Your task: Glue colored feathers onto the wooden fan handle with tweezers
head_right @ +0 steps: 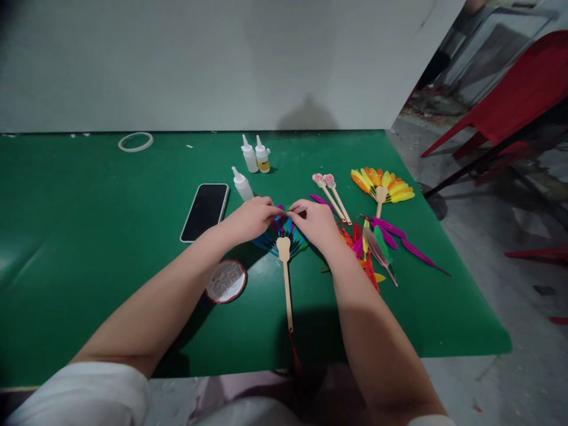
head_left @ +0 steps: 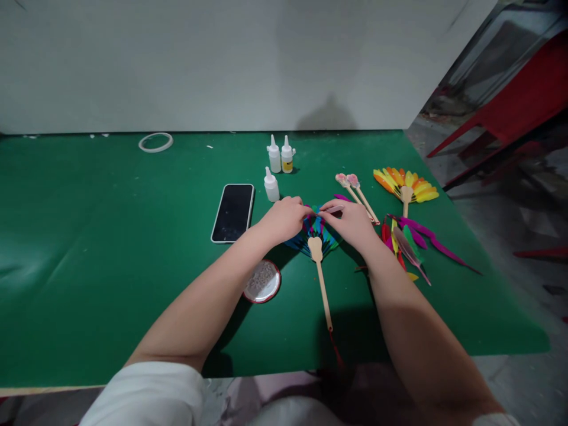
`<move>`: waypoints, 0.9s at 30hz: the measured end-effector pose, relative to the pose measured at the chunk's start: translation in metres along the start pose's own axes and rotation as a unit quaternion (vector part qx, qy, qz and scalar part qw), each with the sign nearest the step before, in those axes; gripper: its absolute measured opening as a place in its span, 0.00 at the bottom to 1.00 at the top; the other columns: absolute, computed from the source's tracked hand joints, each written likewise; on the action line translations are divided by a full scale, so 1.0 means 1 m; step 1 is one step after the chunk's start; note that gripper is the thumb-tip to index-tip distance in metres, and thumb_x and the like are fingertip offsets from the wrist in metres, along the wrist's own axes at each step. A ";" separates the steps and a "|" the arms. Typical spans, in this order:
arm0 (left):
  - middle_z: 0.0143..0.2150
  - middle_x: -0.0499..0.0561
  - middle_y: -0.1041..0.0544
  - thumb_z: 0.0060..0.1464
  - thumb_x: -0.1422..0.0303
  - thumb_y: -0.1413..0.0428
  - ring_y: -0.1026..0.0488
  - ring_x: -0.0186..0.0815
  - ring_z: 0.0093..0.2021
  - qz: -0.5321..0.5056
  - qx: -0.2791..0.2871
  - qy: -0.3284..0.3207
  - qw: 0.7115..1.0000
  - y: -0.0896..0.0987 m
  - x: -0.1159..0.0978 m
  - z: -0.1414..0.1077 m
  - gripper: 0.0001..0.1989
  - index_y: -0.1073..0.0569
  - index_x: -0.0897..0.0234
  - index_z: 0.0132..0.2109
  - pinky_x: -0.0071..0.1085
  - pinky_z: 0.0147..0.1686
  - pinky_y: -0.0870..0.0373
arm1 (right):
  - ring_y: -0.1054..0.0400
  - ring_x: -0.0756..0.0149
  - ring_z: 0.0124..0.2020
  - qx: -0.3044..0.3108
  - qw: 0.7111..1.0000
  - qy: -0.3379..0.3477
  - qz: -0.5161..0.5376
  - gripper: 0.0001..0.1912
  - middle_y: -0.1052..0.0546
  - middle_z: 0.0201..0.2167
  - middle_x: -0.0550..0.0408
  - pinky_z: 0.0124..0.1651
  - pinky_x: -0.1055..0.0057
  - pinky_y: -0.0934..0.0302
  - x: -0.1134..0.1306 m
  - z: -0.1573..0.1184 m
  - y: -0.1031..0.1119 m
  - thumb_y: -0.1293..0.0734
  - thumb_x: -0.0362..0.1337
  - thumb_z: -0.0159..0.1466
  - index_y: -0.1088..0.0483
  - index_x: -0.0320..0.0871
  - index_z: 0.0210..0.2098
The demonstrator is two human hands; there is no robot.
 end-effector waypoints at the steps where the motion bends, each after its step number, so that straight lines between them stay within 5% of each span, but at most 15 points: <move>1: 0.38 0.56 0.29 0.57 0.75 0.57 0.32 0.40 0.39 0.002 0.002 0.001 1.000 0.000 0.000 0.000 0.21 0.26 0.56 0.51 0.35 0.38 0.37 | 0.26 0.63 0.33 0.001 1.000 -0.001 0.001 0.05 0.20 0.29 0.56 0.38 0.66 0.34 0.000 0.000 -0.001 0.34 0.36 0.57 0.25 0.46 0.31; 12: 0.40 0.57 0.28 0.57 0.74 0.57 0.32 0.44 0.41 0.013 0.002 0.003 1.000 0.004 -0.004 -0.004 0.21 0.26 0.56 0.51 0.38 0.37 0.37 | 0.25 0.63 0.33 -0.021 0.999 -0.015 0.034 0.06 0.20 0.30 0.56 0.38 0.68 0.33 -0.002 -0.002 0.010 0.33 0.38 0.56 0.24 0.46 0.30; 19: 0.41 0.57 0.28 0.58 0.73 0.56 0.31 0.42 0.44 -0.024 0.002 0.007 1.000 0.004 0.004 0.001 0.20 0.26 0.58 0.53 0.37 0.42 0.35 | 0.27 0.62 0.33 -0.133 0.989 -0.045 0.050 0.10 0.20 0.31 0.54 0.38 0.66 0.34 -0.007 -0.005 0.031 0.31 0.44 0.54 0.23 0.45 0.30; 27: 0.40 0.56 0.26 0.57 0.74 0.54 0.30 0.40 0.43 -0.057 -0.016 0.002 0.998 0.017 0.001 -0.001 0.18 0.25 0.62 0.50 0.37 0.44 0.34 | 0.28 0.63 0.30 -0.146 0.985 -0.062 0.063 0.10 0.21 0.28 0.54 0.36 0.68 0.35 -0.007 -0.005 0.034 0.31 0.43 0.53 0.23 0.44 0.30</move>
Point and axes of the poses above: each hand's wrist, its own z-axis towards the middle knuckle, its own y-axis out of the back of the hand, x = y × z, the point moved 7 cm from there along z, towards the middle knuckle
